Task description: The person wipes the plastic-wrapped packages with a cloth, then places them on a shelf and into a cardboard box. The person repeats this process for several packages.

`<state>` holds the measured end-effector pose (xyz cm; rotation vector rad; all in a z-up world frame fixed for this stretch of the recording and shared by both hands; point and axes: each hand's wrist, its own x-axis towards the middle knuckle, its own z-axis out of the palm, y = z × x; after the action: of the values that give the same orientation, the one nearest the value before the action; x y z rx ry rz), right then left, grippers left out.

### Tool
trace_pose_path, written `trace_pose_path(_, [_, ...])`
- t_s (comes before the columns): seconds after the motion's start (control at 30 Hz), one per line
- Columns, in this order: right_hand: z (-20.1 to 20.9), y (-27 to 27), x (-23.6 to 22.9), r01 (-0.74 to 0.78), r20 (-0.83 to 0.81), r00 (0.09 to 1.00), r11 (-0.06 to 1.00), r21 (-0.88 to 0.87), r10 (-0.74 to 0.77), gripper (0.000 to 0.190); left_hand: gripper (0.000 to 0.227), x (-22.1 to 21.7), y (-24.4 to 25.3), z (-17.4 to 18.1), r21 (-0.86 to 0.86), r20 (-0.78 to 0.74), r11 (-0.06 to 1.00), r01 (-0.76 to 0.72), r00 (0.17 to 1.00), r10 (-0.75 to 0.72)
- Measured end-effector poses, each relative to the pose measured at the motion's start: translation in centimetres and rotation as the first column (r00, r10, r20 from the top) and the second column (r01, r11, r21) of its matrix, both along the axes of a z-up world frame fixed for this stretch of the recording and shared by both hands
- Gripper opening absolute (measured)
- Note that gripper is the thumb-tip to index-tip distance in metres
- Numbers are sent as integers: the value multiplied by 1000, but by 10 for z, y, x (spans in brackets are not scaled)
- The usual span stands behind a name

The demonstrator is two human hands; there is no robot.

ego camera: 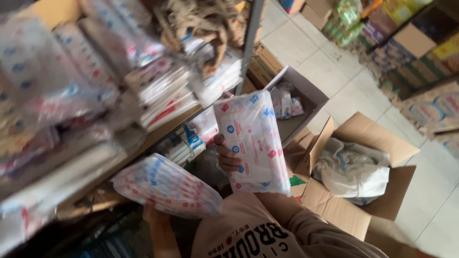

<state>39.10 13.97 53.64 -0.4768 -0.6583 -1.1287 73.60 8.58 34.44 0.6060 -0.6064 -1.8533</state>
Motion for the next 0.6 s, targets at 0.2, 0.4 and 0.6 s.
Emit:
trace_pose_path(0.2, [37,-6,54,-188,-6,982,978,94,189,53,75,-10,3,54,79,-240,990,-118,961,134])
trace_pose_path(0.4, [45,-12,94,-279,-78,949,928,247,306,50,66,-25,12,132,4,-627,983,185,766,-142])
trace_pose_path(0.6, [50,-17,116,-218,-177,929,866,450,326,57,58,-19,10,177,-160,-816,927,339,484,-317])
